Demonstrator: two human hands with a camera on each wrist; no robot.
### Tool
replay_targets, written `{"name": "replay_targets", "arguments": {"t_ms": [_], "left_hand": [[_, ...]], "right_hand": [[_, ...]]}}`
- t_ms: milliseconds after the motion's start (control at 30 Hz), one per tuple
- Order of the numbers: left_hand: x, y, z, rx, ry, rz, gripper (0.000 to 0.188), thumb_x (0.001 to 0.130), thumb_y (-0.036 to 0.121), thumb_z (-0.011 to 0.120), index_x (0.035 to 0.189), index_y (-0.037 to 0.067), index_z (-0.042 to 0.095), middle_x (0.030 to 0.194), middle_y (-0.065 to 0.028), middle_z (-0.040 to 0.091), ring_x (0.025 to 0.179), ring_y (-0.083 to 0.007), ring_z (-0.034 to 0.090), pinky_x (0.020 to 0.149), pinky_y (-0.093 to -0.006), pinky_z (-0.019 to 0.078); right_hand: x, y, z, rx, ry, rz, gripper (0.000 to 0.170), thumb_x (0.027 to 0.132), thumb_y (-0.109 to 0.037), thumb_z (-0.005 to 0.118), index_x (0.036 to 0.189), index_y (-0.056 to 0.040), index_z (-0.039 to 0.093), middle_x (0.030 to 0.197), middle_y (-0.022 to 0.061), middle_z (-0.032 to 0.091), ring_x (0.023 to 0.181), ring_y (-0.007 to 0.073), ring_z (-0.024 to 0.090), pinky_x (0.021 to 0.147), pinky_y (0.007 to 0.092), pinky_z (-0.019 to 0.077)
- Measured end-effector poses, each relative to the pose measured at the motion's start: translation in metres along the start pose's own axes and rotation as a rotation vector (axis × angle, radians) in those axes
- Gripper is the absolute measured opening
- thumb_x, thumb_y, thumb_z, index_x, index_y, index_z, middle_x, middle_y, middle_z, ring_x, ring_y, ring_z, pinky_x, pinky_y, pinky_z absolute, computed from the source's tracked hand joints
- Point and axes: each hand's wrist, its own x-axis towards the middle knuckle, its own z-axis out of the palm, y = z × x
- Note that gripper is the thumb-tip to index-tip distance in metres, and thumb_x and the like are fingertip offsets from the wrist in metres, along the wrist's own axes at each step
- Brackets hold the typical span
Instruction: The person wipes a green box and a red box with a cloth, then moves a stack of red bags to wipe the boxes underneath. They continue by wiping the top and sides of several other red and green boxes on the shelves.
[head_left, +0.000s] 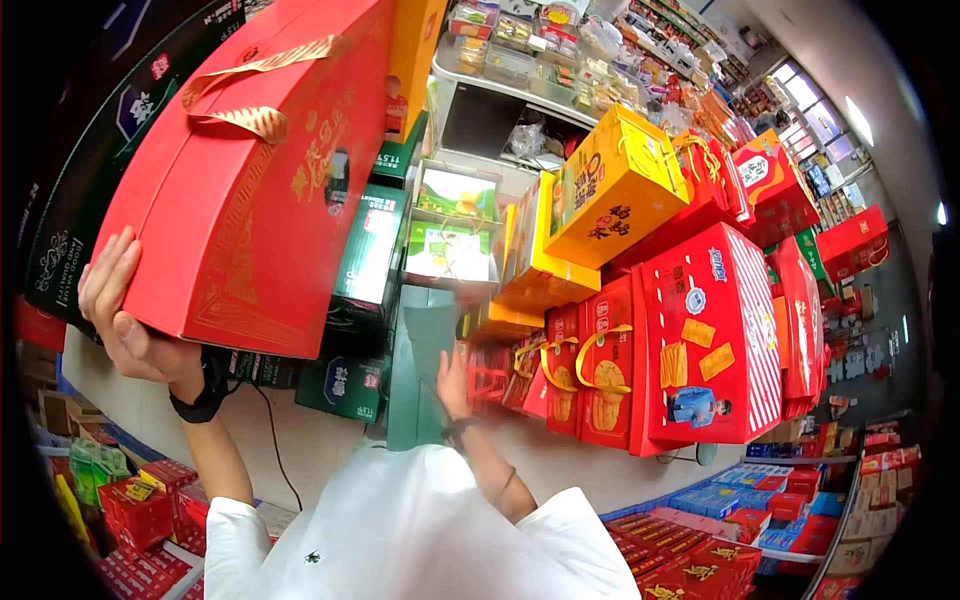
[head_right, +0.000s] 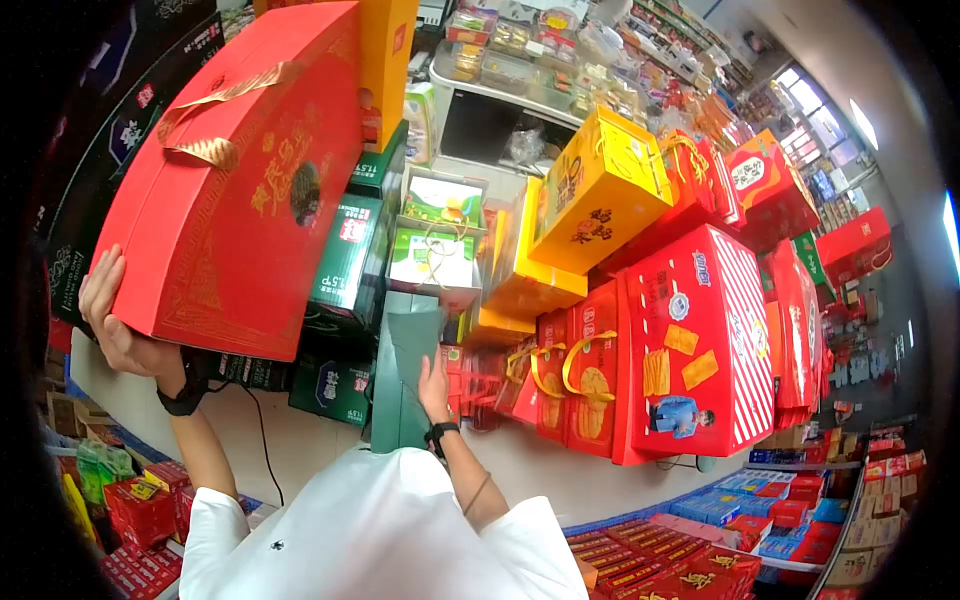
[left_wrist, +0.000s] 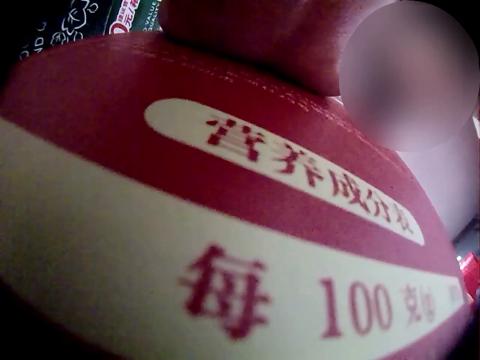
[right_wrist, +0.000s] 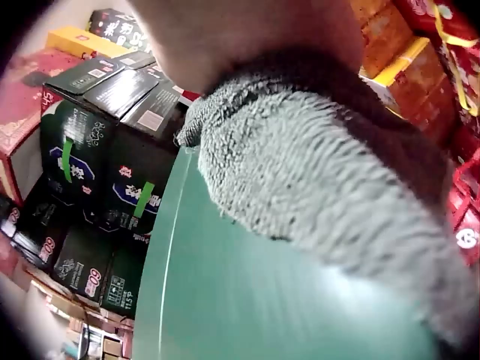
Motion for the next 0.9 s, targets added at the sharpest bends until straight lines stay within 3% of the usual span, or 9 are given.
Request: {"name": "replay_targets", "arguments": {"t_ms": [100, 300, 400, 567, 633, 667, 700, 733, 900], "left_hand": [[-0.003, -0.002, 0.002, -0.002, 0.013, -0.032, 0.059, 0.109, 0.034, 0.03, 0.116, -0.004, 0.075, 0.125, -0.0206, 0.078, 0.122, -0.0341, 0.071, 0.122, -0.0525, 0.0402], [-0.002, -0.001, 0.003, -0.001, 0.024, -0.022, 0.059, 0.11, 0.033, 0.03, 0.116, -0.004, 0.075, 0.124, -0.0199, 0.078, 0.122, -0.0342, 0.071, 0.122, -0.0524, 0.0406], [-0.003, 0.0, 0.002, 0.003, 0.014, -0.018, 0.059, 0.111, 0.033, 0.03, 0.116, -0.004, 0.075, 0.124, -0.0203, 0.078, 0.122, -0.0346, 0.071, 0.121, -0.0524, 0.0409], [-0.004, -0.011, -0.003, 0.022, -0.017, 0.043, 0.06, 0.113, 0.035, 0.031, 0.12, -0.006, 0.074, 0.126, -0.0228, 0.078, 0.124, -0.0369, 0.07, 0.12, -0.0525, 0.0414], [-0.016, -0.027, -0.008, -0.037, -0.073, 0.024, 0.062, 0.113, 0.036, 0.031, 0.126, -0.008, 0.072, 0.133, -0.0255, 0.074, 0.126, -0.0393, 0.069, 0.12, -0.0536, 0.0428], [-0.02, -0.033, -0.01, -0.011, -0.099, 0.042, 0.06, 0.113, 0.035, 0.031, 0.128, -0.007, 0.071, 0.135, -0.0247, 0.074, 0.127, -0.0388, 0.068, 0.121, -0.0543, 0.0413], [-0.023, -0.04, -0.013, 0.014, -0.124, 0.06, 0.06, 0.112, 0.033, 0.03, 0.131, -0.007, 0.07, 0.137, -0.0238, 0.073, 0.129, -0.0384, 0.067, 0.123, -0.0551, 0.0398], [-0.021, -0.034, -0.012, 0.022, -0.12, 0.053, 0.059, 0.112, 0.032, 0.029, 0.131, -0.006, 0.071, 0.137, -0.0235, 0.073, 0.129, -0.0381, 0.067, 0.123, -0.0553, 0.039], [-0.025, -0.034, -0.011, 0.019, -0.111, 0.037, 0.06, 0.111, 0.031, 0.027, 0.13, -0.005, 0.07, 0.136, -0.0232, 0.073, 0.131, -0.0375, 0.066, 0.125, -0.056, 0.0373]], "right_hand": [[-0.05, 0.026, -0.014, 0.055, -0.215, 0.254, 0.058, 0.118, -0.037, 0.045, 0.16, 0.0027, 0.045, 0.155, 0.0332, 0.056, 0.146, 0.0494, 0.052, 0.119, 0.0508, 0.0441], [-0.042, 0.032, -0.01, 0.067, -0.275, 0.392, 0.057, 0.119, -0.041, 0.037, 0.149, 0.0055, 0.052, 0.147, 0.0374, 0.059, 0.136, 0.0541, 0.056, 0.115, 0.0542, 0.0444], [0.01, 0.008, 0.005, -0.037, -0.214, 0.363, 0.063, 0.119, -0.039, 0.037, 0.158, 0.0092, 0.046, 0.156, 0.0371, 0.054, 0.143, 0.0498, 0.055, 0.122, 0.0504, 0.0408], [0.091, -0.001, 0.03, -0.026, -0.117, 0.218, 0.055, 0.117, -0.039, 0.04, 0.139, 0.0093, 0.055, 0.134, 0.0405, 0.064, 0.122, 0.0581, 0.063, 0.105, 0.059, 0.0507], [0.107, 0.083, 0.072, -0.141, -0.091, 0.206, 0.055, 0.117, -0.04, 0.04, 0.137, 0.0088, 0.055, 0.13, 0.0388, 0.066, 0.115, 0.0588, 0.064, 0.101, 0.0602, 0.0522], [0.105, 0.082, 0.062, -0.244, -0.146, 0.169, 0.057, 0.116, -0.044, 0.039, 0.135, 0.0073, 0.057, 0.128, 0.0394, 0.066, 0.117, 0.0593, 0.063, 0.104, 0.0607, 0.0499], [0.09, 0.073, 0.061, -0.089, 0.059, 0.089, 0.061, 0.116, -0.047, 0.039, 0.139, 0.006, 0.058, 0.131, 0.0402, 0.066, 0.123, 0.0587, 0.061, 0.109, 0.0599, 0.0473], [0.075, 0.045, 0.041, -0.034, -0.018, 0.183, 0.059, 0.119, -0.043, 0.039, 0.148, 0.0059, 0.055, 0.14, 0.0368, 0.064, 0.135, 0.0537, 0.058, 0.112, 0.0507, 0.0484], [-0.002, 0.013, -0.004, 0.01, -0.173, 0.306, 0.06, 0.119, -0.047, 0.04, 0.15, 0.0016, 0.056, 0.14, 0.0352, 0.065, 0.134, 0.0522, 0.06, 0.113, 0.0497, 0.0486]]}}
